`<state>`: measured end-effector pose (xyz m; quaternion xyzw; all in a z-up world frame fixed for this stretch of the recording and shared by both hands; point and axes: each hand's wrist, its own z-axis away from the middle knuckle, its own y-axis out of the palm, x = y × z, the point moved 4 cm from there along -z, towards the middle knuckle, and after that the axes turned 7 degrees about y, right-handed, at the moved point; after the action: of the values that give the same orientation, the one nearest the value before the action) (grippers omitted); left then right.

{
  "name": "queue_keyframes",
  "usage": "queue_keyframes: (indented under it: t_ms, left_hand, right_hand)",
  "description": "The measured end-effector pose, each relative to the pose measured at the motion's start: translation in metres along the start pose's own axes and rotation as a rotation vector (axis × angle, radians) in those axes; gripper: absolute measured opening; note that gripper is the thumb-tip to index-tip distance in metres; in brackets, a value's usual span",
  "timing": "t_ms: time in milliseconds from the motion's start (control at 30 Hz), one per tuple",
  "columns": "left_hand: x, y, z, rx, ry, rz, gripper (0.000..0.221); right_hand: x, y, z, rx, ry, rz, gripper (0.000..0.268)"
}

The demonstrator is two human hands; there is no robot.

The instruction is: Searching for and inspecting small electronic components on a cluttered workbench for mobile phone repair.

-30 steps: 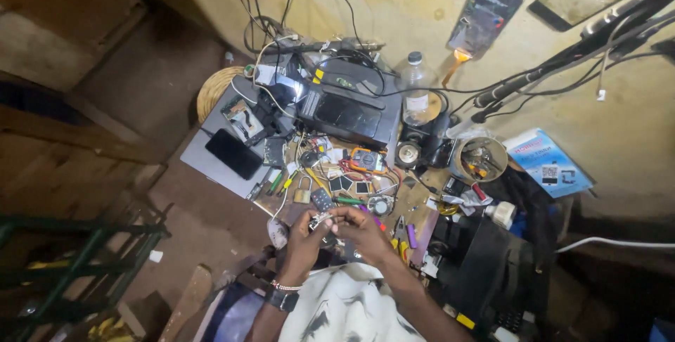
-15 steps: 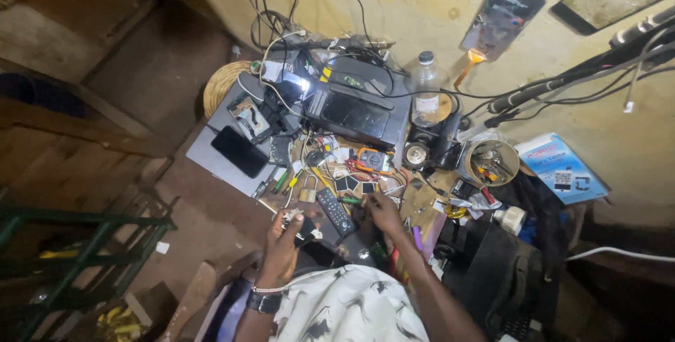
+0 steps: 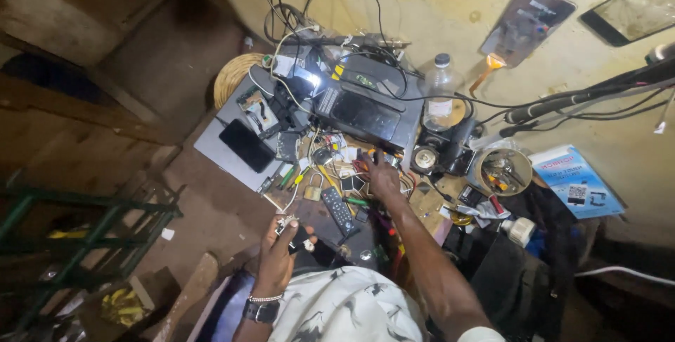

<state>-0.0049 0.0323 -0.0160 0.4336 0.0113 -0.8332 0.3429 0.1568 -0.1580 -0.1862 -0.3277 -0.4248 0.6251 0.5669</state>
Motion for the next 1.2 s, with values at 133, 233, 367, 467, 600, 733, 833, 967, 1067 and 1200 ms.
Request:
queue_keyframes:
  t_ms: [133, 233, 367, 467, 600, 733, 833, 967, 1067, 1200]
  left_hand:
    - [0.014, -0.006, -0.004, 0.079, 0.073, -0.023, 0.017]
    - [0.008, 0.002, -0.005, 0.082, 0.066, -0.046, 0.018]
    - [0.006, 0.000, -0.006, 0.039, 0.077, -0.012, 0.023]
    - [0.003, 0.000, -0.009, 0.035, 0.089, -0.011, 0.022]
    - [0.009, 0.001, -0.010, 0.083, 0.107, -0.018, 0.018]
    - [0.008, 0.003, -0.008, 0.057, 0.062, -0.017, 0.024]
    - [0.005, -0.001, -0.005, 0.073, 0.067, -0.026, 0.022]
    - [0.001, -0.011, -0.006, 0.027, 0.121, -0.018, 0.018]
    - [-0.007, -0.013, 0.002, 0.011, 0.130, -0.022, 0.017]
    - [-0.008, -0.025, 0.006, 0.005, 0.192, 0.020, 0.015]
  right_hand:
    - [-0.011, 0.018, 0.003, -0.304, -0.088, -0.009, 0.043]
    - [-0.016, 0.011, 0.006, -0.335, -0.084, -0.061, 0.036]
    - [-0.027, 0.021, 0.019, -0.336, -0.004, 0.054, 0.043]
    - [-0.030, 0.008, 0.033, -0.292, 0.042, -0.009, 0.054]
    - [-0.036, 0.013, 0.042, -0.024, 0.086, -0.102, 0.069]
    - [-0.034, 0.016, 0.039, -0.106, 0.009, -0.114, 0.065]
    - [-0.021, 0.008, 0.038, -0.183, -0.095, -0.238, 0.056]
    - [-0.006, 0.001, 0.022, -0.319, -0.136, -0.398, 0.016]
    - [0.004, -0.017, 0.014, -0.203, -0.088, -0.530, 0.029]
    - [0.009, 0.001, -0.024, -0.358, -0.346, -0.574, 0.017]
